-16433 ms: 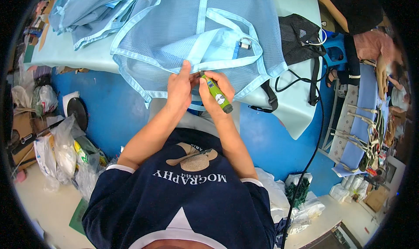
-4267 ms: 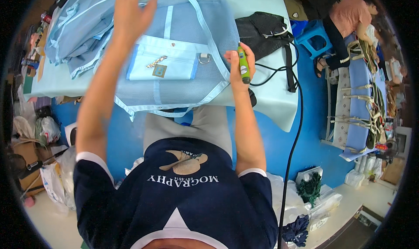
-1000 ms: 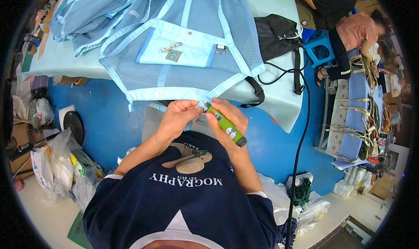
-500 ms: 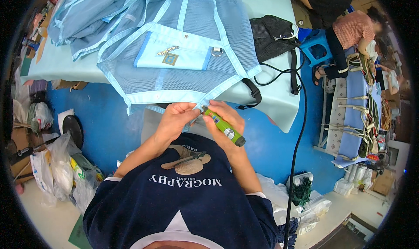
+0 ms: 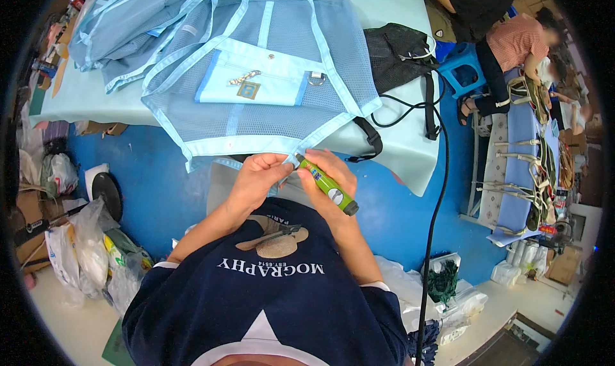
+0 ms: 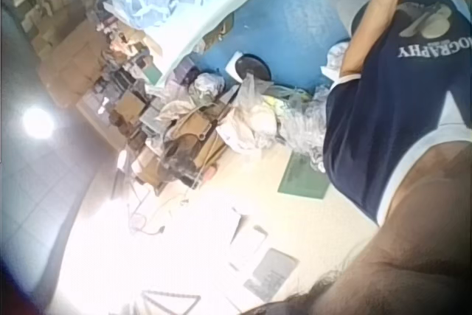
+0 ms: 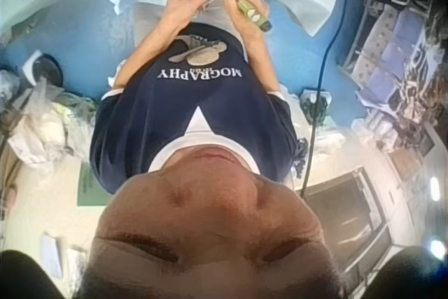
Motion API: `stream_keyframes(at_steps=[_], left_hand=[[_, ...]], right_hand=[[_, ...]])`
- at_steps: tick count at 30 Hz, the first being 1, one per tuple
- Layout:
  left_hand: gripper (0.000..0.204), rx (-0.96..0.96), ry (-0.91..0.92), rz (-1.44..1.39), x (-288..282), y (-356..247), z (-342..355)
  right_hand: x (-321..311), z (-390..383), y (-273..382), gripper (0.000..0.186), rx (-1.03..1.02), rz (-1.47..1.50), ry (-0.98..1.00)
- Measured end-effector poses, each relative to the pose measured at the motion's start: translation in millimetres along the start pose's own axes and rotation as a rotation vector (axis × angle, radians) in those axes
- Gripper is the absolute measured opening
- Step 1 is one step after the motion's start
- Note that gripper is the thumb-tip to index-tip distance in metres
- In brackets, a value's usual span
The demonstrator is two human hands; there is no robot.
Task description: Finishing blue mesh bags by trimming loose threads or sealing seams using a handheld electronic tool.
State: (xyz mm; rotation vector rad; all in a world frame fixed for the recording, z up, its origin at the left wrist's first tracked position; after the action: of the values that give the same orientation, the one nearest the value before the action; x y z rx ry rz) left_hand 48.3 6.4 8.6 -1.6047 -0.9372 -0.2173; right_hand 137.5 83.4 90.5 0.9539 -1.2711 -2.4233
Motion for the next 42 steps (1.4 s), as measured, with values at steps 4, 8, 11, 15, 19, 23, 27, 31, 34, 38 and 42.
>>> stream_keyframes(at_steps=[4, 8, 11, 15, 19, 23, 27, 31, 34, 38, 42], left_hand=[[0.020, -0.001, -0.010, -0.006, 1.8, -0.5, -0.8], [0.020, -0.008, -0.024, -0.004, -2.3, 2.8, -2.3], [0.021, -0.005, -0.019, 0.009, -2.0, 1.8, -1.5], [0.021, -0.006, -0.049, 0.009, -3.4, 0.3, 0.5], [0.020, 0.012, -0.088, 0.060, -5.8, -1.6, 2.6], [0.019, 0.022, -0.047, 0.121, 0.3, 4.5, 6.9], [0.018, 0.091, -0.133, 0.375, -14.8, 3.2, 5.8], [0.017, 0.039, -0.149, 0.303, -12.0, -3.2, -0.2], [0.016, 0.073, -0.127, 0.221, -13.2, -0.3, -0.5], [0.016, 0.092, -0.037, 0.136, -7.2, 1.7, 5.5], [0.016, 0.097, -0.088, 0.149, -6.3, -4.1, 3.4]], right_hand=[[0.9, -0.2, 1.4, 0.028, -0.030, 0.000, 0.022], [3.8, 0.2, 0.5, 0.028, -0.008, 0.009, 0.047], [6.1, -2.0, 2.1, 0.028, -0.029, 0.001, 0.045], [5.9, -2.3, -6.4, 0.028, 0.053, 0.070, -0.013], [6.7, 0.2, -6.8, 0.028, 0.054, 0.054, 0.002], [-3.7, 0.7, -6.6, 0.027, 0.149, 0.005, -0.014], [2.0, -9.6, -20.4, 0.023, 0.180, 0.172, -0.037], [3.0, -3.9, -17.0, 0.026, 0.234, 0.152, -0.019], [-3.5, 0.3, 6.7, 0.019, 0.044, 0.087, -0.049], [-7.3, 0.3, -4.4, 0.019, 0.189, 0.129, -0.081], [-6.6, 3.4, -7.1, 0.019, 0.167, 0.120, -0.055]])
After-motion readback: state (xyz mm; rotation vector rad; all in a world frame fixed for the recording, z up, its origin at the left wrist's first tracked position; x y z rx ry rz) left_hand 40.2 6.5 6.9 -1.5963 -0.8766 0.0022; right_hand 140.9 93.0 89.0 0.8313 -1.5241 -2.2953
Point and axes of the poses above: each hand's wrist, its own z-axis towards the middle knuckle, its own x-axis out of the palm, y = z × x, the point moved 9 cm from there along z, towards the middle knuckle, and after that the axes turned 4 degrees about -z, right-handed, at the moved point
